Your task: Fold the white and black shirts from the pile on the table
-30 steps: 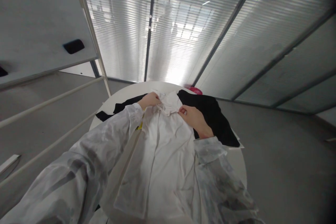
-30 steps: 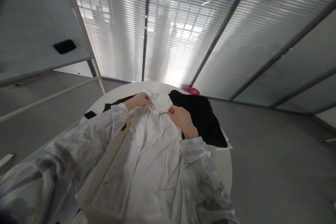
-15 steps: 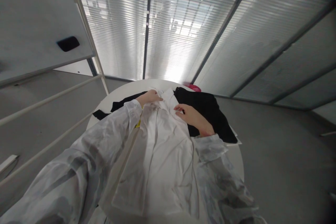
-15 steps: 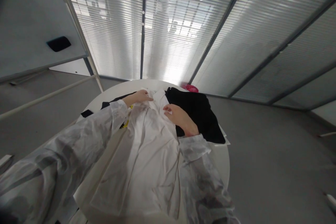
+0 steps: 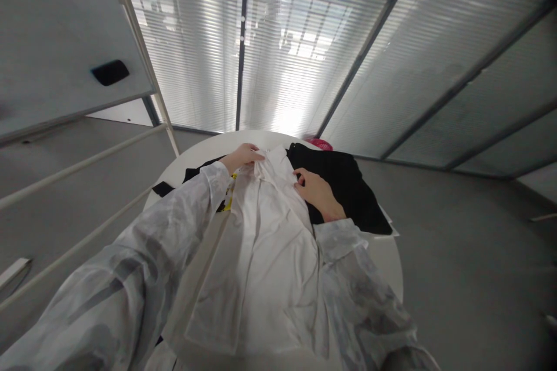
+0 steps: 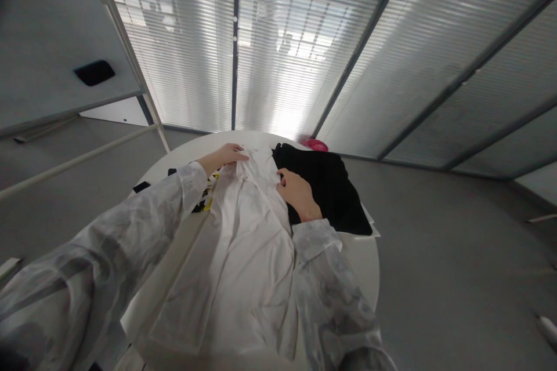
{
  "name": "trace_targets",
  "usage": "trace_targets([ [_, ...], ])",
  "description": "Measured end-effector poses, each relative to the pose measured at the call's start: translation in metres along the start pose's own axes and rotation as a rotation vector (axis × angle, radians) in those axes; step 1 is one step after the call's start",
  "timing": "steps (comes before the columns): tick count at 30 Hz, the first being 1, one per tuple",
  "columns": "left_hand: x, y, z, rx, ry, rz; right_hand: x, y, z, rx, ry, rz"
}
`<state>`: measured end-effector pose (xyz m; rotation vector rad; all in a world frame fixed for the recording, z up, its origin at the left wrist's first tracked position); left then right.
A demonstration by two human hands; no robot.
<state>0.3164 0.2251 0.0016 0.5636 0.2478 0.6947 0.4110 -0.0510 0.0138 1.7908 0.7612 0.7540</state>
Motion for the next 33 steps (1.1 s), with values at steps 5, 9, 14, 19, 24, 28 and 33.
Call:
trace_targets([
  [5, -0.014, 0.013, -0.002, 0.156, -0.100, 0.098, 0.001, 0.000, 0.003, 0.037, -0.022, -0.009],
  [9, -0.052, 0.008, 0.020, 0.384, -0.363, 0.210, 0.003, -0.005, 0.011, 0.095, -0.039, -0.058],
  [14, -0.130, -0.045, 0.041, 0.395, -0.850, -0.129, 0.007, -0.014, 0.022, 0.222, 0.056, -0.115],
  [19, -0.160, -0.065, 0.018, 0.465, -0.931, -0.218, 0.012, -0.012, 0.020, 0.301, 0.278, 0.026],
  [24, -0.171, -0.060, 0.023, 0.465, -0.949, -0.165, 0.015, -0.029, 0.016, 0.305, 0.491, 0.128],
  [28, -0.214, -0.065, 0.040, 0.328, -1.071, -0.226, 0.018, -0.045, 0.028, 0.283, 0.465, 0.140],
  [33, -0.292, -0.091, 0.053, 0.081, -1.292, -0.512, 0.015, -0.047, 0.034, 0.286, 0.452, 0.156],
])
Point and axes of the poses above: each hand's wrist, its own x-axis towards the middle knuckle, its own y-axis out of the back of the hand, z = x × y, the point moved 8 cm from there along x, towards the middle knuckle, and after that the axes turned 2 degrees about z, right-handed, at the moved point
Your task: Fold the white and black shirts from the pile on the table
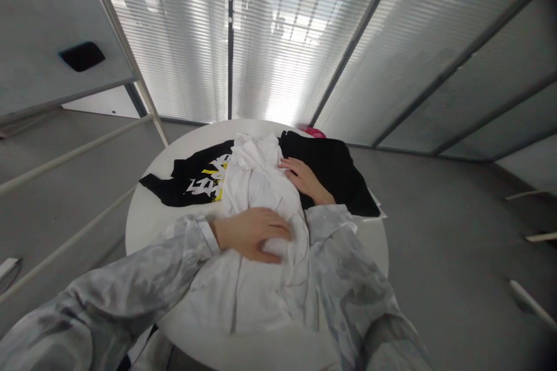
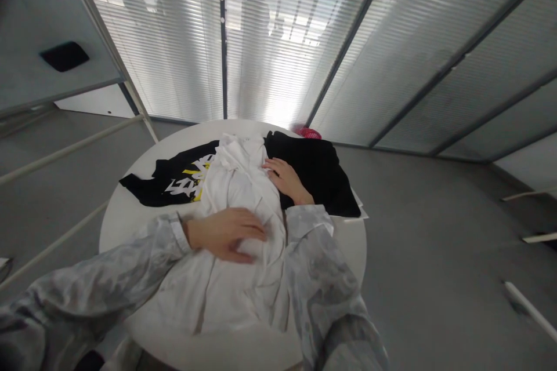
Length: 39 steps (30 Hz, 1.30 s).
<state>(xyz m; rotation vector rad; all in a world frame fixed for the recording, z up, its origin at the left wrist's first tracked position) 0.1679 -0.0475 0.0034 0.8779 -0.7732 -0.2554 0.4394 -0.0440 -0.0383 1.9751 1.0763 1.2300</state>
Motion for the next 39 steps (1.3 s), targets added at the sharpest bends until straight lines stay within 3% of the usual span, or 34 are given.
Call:
trace_targets([
  [5, 0.011, -0.029, 0.042, -0.075, -0.175, -0.082, -0.001, -0.002, 0.001, 0.004, -0.010, -0.008],
  [10, 0.014, -0.036, 0.056, 0.041, -0.300, -0.090, 0.000, -0.002, 0.001, 0.008, -0.022, -0.023],
  [17, 0.010, -0.021, 0.069, -0.057, -0.245, -0.036, -0.001, -0.001, 0.000, 0.008, -0.043, -0.032],
  [24, -0.012, -0.032, 0.065, -0.372, -0.056, -0.080, -0.002, -0.001, -0.003, 0.004, -0.045, -0.049],
  [26, -0.012, -0.028, 0.056, -0.481, 0.021, -0.066, -0.003, -0.002, -0.004, -0.003, -0.040, -0.054],
  [28, -0.008, -0.016, 0.034, -0.478, 0.196, 0.019, -0.003, -0.003, -0.005, -0.014, -0.038, -0.055],
  [31, -0.012, 0.015, -0.015, -0.243, 0.598, 0.235, -0.004, -0.002, -0.006, -0.023, -0.041, -0.043],
  [33, -0.018, 0.036, -0.044, -0.068, 0.792, 0.310, -0.004, -0.002, -0.007, -0.020, -0.043, -0.030],
  [36, -0.015, 0.053, -0.077, 0.050, 0.868, 0.282, -0.003, -0.001, -0.008, -0.015, -0.048, -0.020],
  [39, -0.002, 0.058, -0.102, 0.013, 0.815, 0.256, -0.003, 0.000, -0.008, -0.008, -0.052, 0.004],
])
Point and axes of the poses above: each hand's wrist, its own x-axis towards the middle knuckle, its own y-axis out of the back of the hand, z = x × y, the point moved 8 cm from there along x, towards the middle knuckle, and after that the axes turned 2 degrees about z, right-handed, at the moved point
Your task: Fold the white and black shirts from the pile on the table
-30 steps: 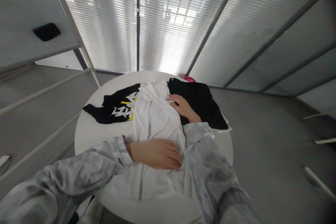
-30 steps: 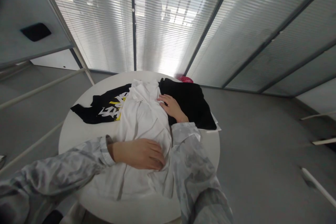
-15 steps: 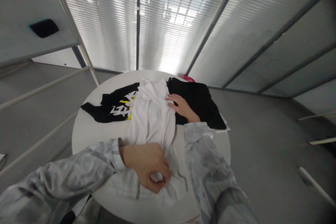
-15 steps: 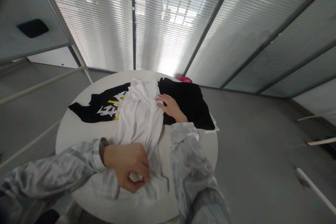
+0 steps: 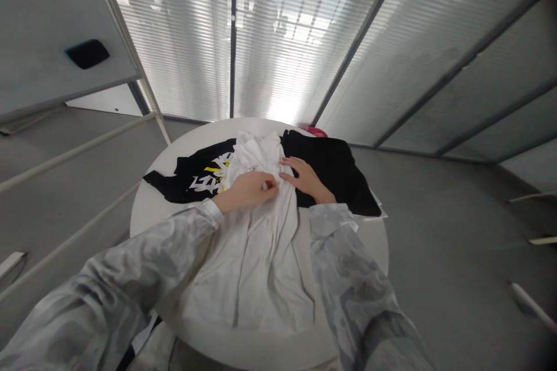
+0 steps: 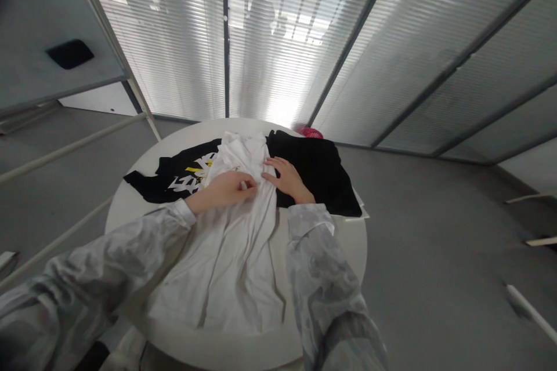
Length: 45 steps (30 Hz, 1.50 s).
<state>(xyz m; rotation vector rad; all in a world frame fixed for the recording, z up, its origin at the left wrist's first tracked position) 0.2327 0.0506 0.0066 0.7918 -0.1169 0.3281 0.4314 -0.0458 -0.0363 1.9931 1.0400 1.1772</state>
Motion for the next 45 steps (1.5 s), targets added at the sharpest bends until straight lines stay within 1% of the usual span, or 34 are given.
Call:
trace_targets([
  [3, 0.015, -0.013, 0.001, -0.033, -0.041, -0.080, 0.001, 0.002, -0.001, 0.026, 0.007, 0.025],
  [5, 0.016, -0.022, 0.002, -0.057, -0.033, -0.085, 0.001, 0.003, -0.002, 0.044, 0.017, 0.038],
  [9, -0.002, -0.035, 0.001, -0.220, -0.017, -0.035, 0.000, 0.005, -0.001, 0.051, 0.047, 0.060],
  [12, -0.015, -0.046, 0.000, -0.367, -0.063, -0.053, -0.001, 0.004, 0.001, 0.044, 0.043, 0.049],
  [14, -0.020, -0.052, -0.003, -0.505, -0.079, -0.067, -0.002, 0.004, 0.001, 0.044, 0.031, 0.039],
  [16, -0.019, -0.052, -0.009, -0.645, -0.054, -0.056, -0.003, 0.005, 0.000, 0.052, 0.019, 0.041],
  [19, -0.015, -0.047, -0.016, -0.831, 0.021, -0.046, -0.002, 0.007, -0.003, 0.072, 0.008, 0.052],
  [22, -0.013, -0.039, -0.017, -0.933, 0.070, -0.036, -0.001, 0.013, -0.008, 0.136, -0.023, 0.047],
  [26, -0.011, -0.034, -0.022, -1.006, 0.121, 0.039, 0.005, 0.028, -0.019, 0.298, -0.104, -0.021],
  [29, -0.011, -0.038, -0.027, -1.043, 0.177, 0.069, 0.009, 0.034, -0.041, 0.325, -0.055, -0.095],
  [31, -0.012, -0.040, -0.026, -1.043, 0.184, 0.065, 0.011, 0.029, -0.054, 0.292, 0.009, -0.145],
  [33, -0.015, -0.040, -0.023, -1.018, 0.156, 0.062, 0.012, 0.019, -0.063, 0.243, 0.069, -0.184],
  [36, -0.020, -0.038, -0.018, -0.881, 0.091, 0.061, 0.013, 0.005, -0.066, 0.167, 0.116, -0.223],
  [38, -0.022, -0.038, -0.019, -0.787, 0.058, 0.054, 0.013, 0.002, -0.066, 0.131, 0.129, -0.245],
  [40, -0.024, -0.040, -0.021, -0.758, 0.045, 0.041, 0.014, 0.008, -0.068, 0.114, 0.143, -0.222],
  [41, -0.024, -0.041, -0.022, -0.765, 0.046, 0.036, 0.014, 0.015, -0.069, 0.109, 0.146, -0.182],
  [43, -0.025, -0.041, -0.024, -0.794, 0.079, 0.039, 0.015, 0.031, -0.072, 0.101, 0.131, -0.055],
  [45, -0.028, -0.040, -0.028, -0.820, 0.159, 0.049, 0.015, 0.043, -0.072, 0.091, 0.087, 0.082],
])
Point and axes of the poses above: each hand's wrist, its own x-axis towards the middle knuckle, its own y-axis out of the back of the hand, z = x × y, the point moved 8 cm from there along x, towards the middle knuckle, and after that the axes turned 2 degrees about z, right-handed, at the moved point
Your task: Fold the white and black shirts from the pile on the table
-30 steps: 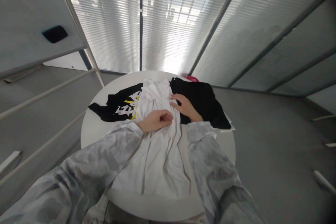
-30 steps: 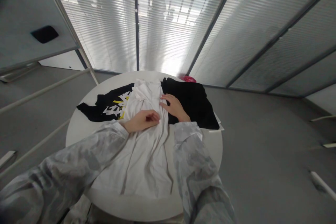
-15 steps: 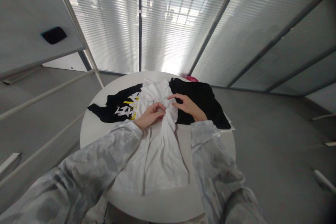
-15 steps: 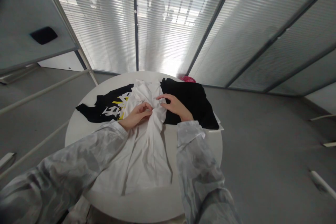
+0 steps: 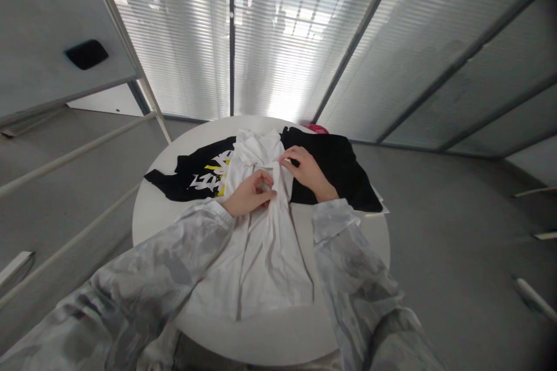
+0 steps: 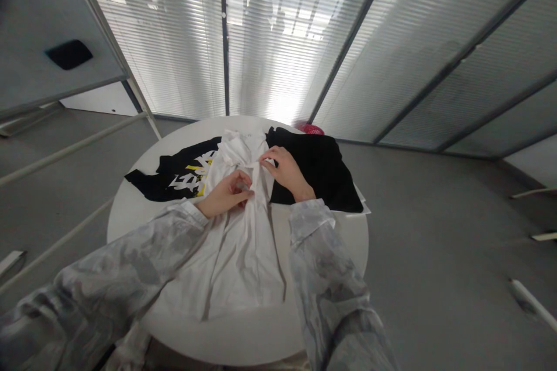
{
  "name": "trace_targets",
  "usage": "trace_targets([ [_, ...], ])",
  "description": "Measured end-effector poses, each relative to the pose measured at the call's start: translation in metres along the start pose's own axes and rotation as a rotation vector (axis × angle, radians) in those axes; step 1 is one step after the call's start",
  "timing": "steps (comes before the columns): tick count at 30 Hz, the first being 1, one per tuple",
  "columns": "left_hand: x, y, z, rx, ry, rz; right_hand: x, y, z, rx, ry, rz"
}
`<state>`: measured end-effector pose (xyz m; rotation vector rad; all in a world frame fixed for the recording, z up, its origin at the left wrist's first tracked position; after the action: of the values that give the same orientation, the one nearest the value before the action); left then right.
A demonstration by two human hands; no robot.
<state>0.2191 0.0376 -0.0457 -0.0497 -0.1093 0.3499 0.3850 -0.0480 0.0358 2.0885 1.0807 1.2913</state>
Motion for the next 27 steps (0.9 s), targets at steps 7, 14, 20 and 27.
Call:
trace_targets([
  [7, -0.014, 0.002, 0.014, 0.242, -0.005, -0.108, -0.003, -0.012, 0.001, -0.045, -0.070, 0.114],
  [14, -0.027, -0.017, 0.029, 0.249, -0.086, -0.360, -0.004, -0.034, 0.000, 0.022, -0.013, -0.103],
  [20, -0.024, -0.015, 0.033, 0.342, -0.201, -0.281, 0.001, -0.013, -0.009, -0.060, -0.086, -0.142],
  [27, -0.030, -0.009, 0.039, 0.676, -0.409, -0.156, -0.012, -0.015, -0.031, -0.179, -0.357, -0.533],
])
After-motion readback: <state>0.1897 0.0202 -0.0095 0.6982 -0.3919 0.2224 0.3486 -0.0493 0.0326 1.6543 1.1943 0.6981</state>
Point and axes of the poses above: each hand's wrist, its own x-axis towards the middle knuckle, its own y-axis out of the back of the hand, z = x × y, the point moved 8 cm from there along x, towards the middle knuckle, and after that the axes turned 2 degrees about z, right-handed, at the moved point
